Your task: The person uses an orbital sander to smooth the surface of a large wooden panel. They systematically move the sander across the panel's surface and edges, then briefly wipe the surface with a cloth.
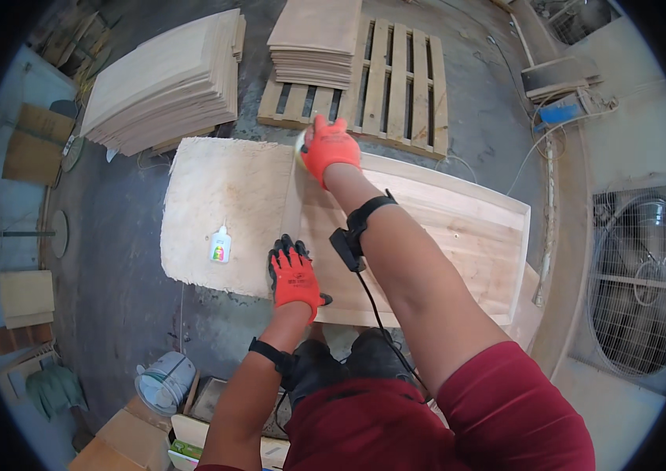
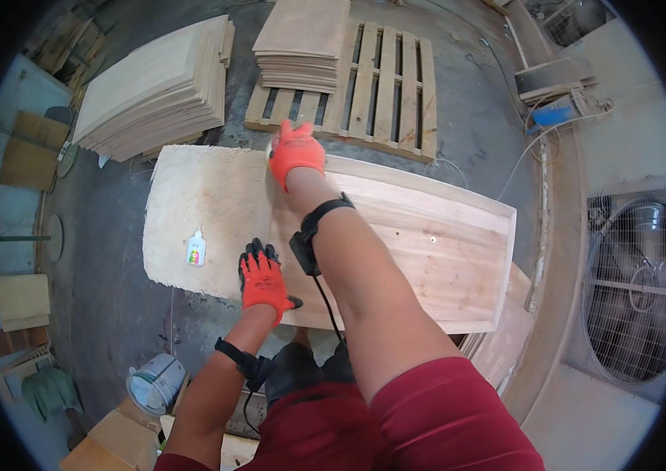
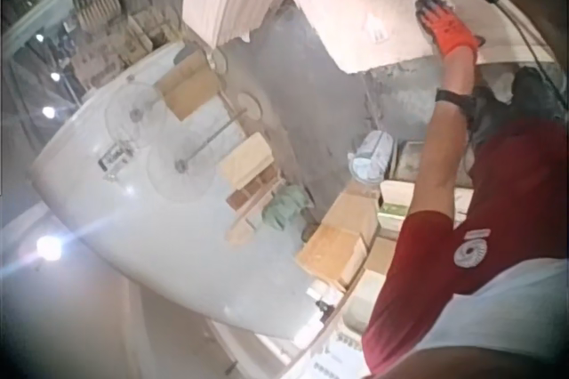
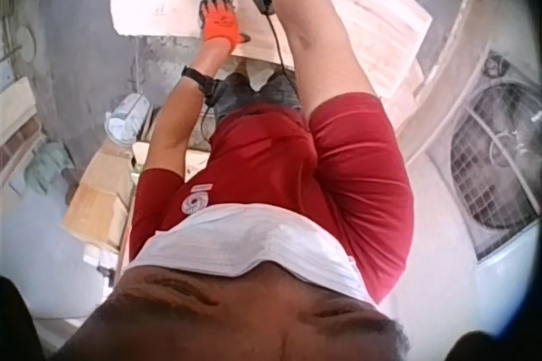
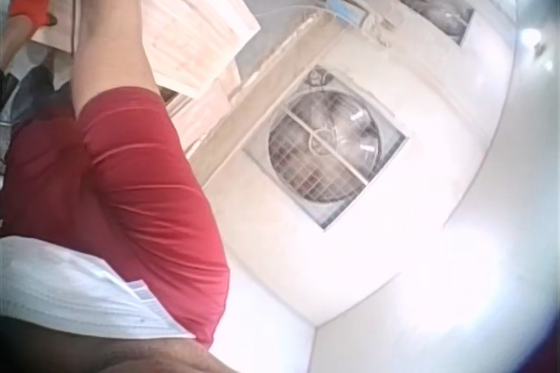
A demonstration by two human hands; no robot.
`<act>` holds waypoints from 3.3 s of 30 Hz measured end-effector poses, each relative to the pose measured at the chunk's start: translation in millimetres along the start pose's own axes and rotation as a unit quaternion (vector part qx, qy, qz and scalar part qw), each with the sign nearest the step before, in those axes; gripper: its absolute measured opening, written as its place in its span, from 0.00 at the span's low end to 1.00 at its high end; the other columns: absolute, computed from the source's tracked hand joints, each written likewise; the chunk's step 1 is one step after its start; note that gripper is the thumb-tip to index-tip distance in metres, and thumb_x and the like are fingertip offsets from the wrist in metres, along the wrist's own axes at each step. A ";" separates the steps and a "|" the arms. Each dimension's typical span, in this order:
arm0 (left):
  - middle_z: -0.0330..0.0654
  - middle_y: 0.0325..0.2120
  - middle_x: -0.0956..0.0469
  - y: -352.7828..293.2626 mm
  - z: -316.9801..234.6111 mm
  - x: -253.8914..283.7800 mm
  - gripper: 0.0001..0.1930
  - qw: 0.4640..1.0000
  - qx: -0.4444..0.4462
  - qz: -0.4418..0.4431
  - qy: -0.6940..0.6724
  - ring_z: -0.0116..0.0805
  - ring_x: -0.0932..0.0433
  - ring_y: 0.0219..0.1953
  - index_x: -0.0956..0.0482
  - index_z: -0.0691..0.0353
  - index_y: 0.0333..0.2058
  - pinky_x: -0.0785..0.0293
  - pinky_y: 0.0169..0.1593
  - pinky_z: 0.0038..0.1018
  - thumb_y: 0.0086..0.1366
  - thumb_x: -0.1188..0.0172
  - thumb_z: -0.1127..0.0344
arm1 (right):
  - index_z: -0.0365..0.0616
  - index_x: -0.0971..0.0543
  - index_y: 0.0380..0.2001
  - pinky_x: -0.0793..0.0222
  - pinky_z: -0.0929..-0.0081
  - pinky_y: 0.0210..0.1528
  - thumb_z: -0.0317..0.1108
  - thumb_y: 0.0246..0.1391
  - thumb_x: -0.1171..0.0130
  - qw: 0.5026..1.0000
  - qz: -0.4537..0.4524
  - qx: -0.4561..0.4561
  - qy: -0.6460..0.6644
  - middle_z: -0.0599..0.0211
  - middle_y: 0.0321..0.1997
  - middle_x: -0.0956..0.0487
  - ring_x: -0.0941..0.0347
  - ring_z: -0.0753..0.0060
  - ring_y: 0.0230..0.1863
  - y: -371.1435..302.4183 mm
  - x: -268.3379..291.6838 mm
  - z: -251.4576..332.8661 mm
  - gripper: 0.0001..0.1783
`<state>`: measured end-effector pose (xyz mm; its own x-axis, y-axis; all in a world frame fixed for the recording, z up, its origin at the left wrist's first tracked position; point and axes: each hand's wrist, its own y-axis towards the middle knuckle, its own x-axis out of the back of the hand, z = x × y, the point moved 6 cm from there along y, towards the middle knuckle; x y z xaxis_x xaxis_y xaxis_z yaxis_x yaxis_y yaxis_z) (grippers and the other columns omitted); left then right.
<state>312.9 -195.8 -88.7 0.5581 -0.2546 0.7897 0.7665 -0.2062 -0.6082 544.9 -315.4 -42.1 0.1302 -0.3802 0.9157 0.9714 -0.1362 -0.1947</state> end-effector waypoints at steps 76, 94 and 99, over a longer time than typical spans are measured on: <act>0.64 0.75 0.57 1.8 -20.2 13.7 0.76 0.993 0.079 0.036 0.084 0.59 0.56 0.77 0.56 0.74 0.74 0.57 0.77 0.50 0.40 0.27 0.25 | 0.58 0.41 0.72 0.24 0.52 0.57 0.50 0.51 0.29 0.965 -0.058 -0.250 -0.047 0.37 0.71 0.39 0.22 0.38 0.55 -233.8 103.3 -424.7 0.48; 0.63 0.75 0.55 -4.3 -25.3 18.7 0.74 0.994 0.074 0.028 0.080 0.58 0.54 0.77 0.53 0.72 0.74 0.56 0.77 0.49 0.41 0.25 0.27 | 0.57 0.39 0.71 0.23 0.52 0.54 0.49 0.50 0.28 0.955 -0.077 -0.283 -0.038 0.43 0.68 0.37 0.21 0.39 0.51 -282.6 102.6 -438.6 0.47; 0.63 0.75 0.56 3.6 -22.0 11.2 0.75 0.993 0.077 0.038 0.083 0.58 0.56 0.78 0.53 0.72 0.74 0.58 0.77 0.50 0.40 0.26 0.26 | 0.59 0.35 0.68 0.23 0.49 0.52 0.49 0.48 0.28 0.991 -0.056 -0.116 -0.033 0.42 0.65 0.34 0.21 0.36 0.50 -305.5 47.6 -367.3 0.45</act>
<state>315.0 -220.3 -83.8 0.5663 -0.4197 0.7093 0.7704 -0.0363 -0.6366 181.3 -627.9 -68.2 0.0453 -0.2907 0.9557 0.9096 -0.3835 -0.1598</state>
